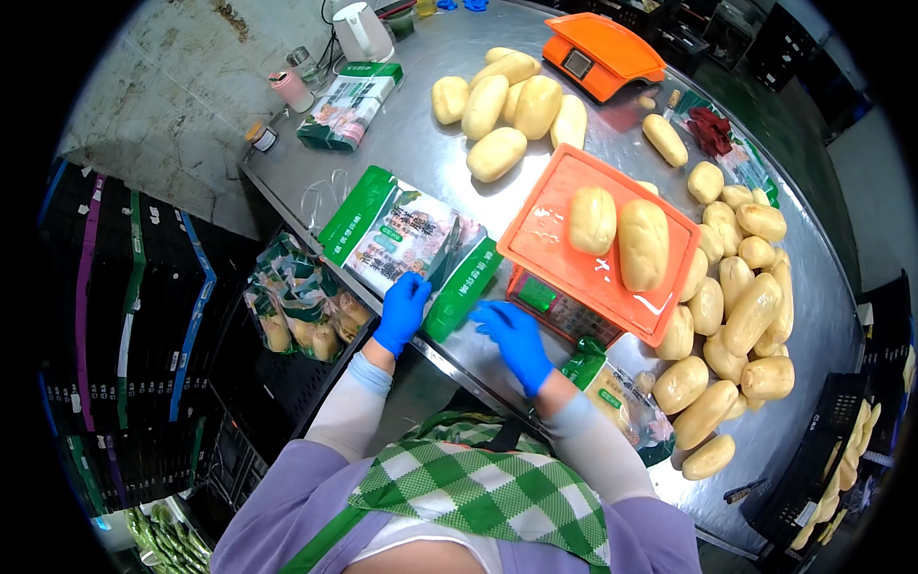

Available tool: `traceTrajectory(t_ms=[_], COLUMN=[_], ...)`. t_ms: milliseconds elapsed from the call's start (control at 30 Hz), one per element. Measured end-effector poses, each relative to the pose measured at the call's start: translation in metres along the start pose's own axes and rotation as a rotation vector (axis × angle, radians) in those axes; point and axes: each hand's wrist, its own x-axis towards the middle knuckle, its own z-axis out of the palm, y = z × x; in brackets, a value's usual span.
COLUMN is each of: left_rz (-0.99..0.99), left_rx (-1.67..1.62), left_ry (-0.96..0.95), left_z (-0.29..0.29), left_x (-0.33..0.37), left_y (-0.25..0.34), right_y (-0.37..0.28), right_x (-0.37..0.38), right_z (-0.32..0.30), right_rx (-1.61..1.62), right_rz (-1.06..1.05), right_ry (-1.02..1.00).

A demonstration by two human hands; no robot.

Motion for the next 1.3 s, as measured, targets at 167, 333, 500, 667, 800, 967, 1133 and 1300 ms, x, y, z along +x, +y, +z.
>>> traceTrajectory(t_ms=[167, 333, 500, 667, 800, 967, 1133, 1300], left_rz=[0.035, 0.163, 0.110, 0.095, 0.508, 0.570, 0.228, 0.284], left_rx=[0.099, 0.197, 0.013, -0.005, 0.377, 0.539, 0.101, -0.207], left_ry=[0.043, 0.088, -0.044, 0.035, 0.205, 0.100, 0.120, 0.219], left_z=[0.001, 0.005, 0.004, -0.010, -0.033, -0.017, -0.017, -0.029], left_x=[-0.005, 0.003, 0.008, 0.008, 0.005, 0.001, -0.001, 0.008], left_y=[0.013, 0.008, 0.005, 0.008, 0.062, 0.077, 0.063, 0.055], right_y=[-0.069, -0.101, -0.092, -0.101, -0.102, -0.072, -0.025, -0.030], right_x=[-0.042, -0.023, -0.007, -0.018, -0.054, -0.045, -0.008, -0.002], right_z=[-0.077, -0.144, -0.165, -0.185, -0.142, -0.031, 0.002, 0.005], right_rx=[-0.557, -1.304, -1.095, -0.039, 0.509, 0.785, 0.662, 0.218], right_rz=[-0.776, -0.803, -0.711, -0.517, -0.347, -0.089, 0.147, 0.090], right_ry=[0.615, 0.781, 0.753, 0.566, 0.005, -0.328, -0.339, -0.246])
